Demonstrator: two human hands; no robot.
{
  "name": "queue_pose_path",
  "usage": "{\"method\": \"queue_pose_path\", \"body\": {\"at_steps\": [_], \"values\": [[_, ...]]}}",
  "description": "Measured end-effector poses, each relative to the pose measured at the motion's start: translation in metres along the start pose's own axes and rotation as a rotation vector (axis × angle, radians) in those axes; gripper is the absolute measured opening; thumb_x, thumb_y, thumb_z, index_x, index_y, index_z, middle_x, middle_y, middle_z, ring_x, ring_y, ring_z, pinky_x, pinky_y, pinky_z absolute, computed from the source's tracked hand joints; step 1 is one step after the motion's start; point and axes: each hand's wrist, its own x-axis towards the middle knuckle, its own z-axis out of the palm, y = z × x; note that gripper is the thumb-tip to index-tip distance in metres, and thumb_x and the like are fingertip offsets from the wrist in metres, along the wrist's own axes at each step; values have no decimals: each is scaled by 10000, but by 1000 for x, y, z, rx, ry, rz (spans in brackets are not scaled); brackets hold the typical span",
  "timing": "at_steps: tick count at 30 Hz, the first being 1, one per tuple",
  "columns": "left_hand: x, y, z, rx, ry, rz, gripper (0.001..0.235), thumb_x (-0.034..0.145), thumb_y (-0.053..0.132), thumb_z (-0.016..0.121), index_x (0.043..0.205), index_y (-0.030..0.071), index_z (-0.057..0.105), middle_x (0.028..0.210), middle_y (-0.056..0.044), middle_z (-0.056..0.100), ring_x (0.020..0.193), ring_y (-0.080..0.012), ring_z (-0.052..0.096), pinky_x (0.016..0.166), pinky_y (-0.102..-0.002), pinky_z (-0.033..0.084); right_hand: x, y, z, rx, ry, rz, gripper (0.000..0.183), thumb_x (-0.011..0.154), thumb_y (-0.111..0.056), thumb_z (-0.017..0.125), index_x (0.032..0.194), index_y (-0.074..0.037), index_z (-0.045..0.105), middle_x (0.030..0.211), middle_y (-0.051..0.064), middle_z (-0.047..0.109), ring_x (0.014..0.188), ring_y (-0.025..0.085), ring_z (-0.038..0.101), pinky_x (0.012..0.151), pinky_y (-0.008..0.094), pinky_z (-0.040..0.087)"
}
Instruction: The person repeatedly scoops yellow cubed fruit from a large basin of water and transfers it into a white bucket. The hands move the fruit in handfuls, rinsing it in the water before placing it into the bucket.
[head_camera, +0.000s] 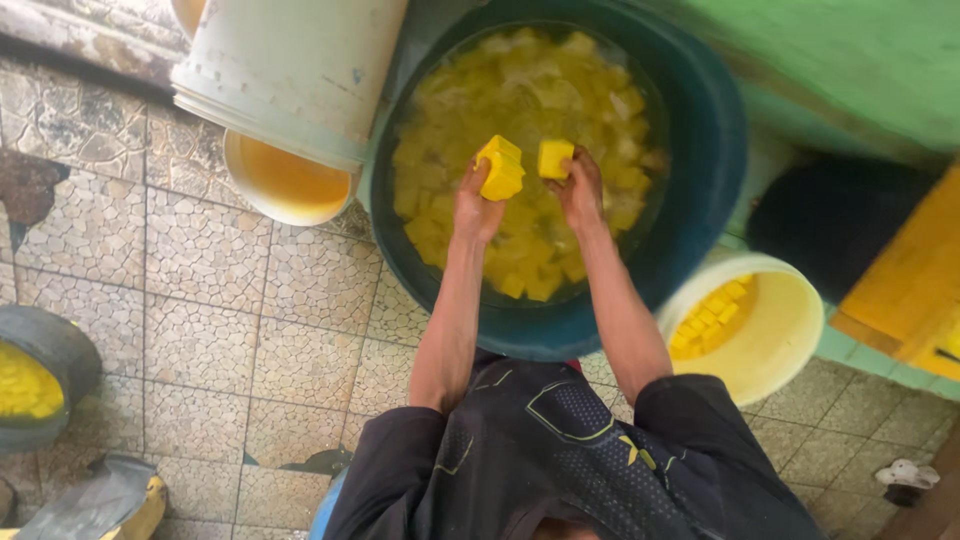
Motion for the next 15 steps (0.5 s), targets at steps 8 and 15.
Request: {"method": "queue_pose_path", "body": {"at_steps": [8, 15], "values": [[-50, -64, 87, -114, -73, -76, 624, 1088, 548, 411, 1386, 13, 534, 1280, -148, 665, 1148, -290, 643, 1014, -439, 511, -171, -117, 35, -1343, -61, -714, 530, 913, -327, 801, 1388, -188, 608, 1395, 134, 564, 1370, 318, 523, 1163, 446, 476], [-111, -128, 143, -9, -202, -405, 773, 1003, 628, 408, 1531, 64, 405, 1471, -129, 565, 1312, -271, 602, 1123, -422, 491, -244, -189, -7, -1472, -185, -806, 934, 737, -387, 851, 1508, -56, 442, 1534, 326, 359, 1387, 523, 375, 1103, 575, 357]]}}
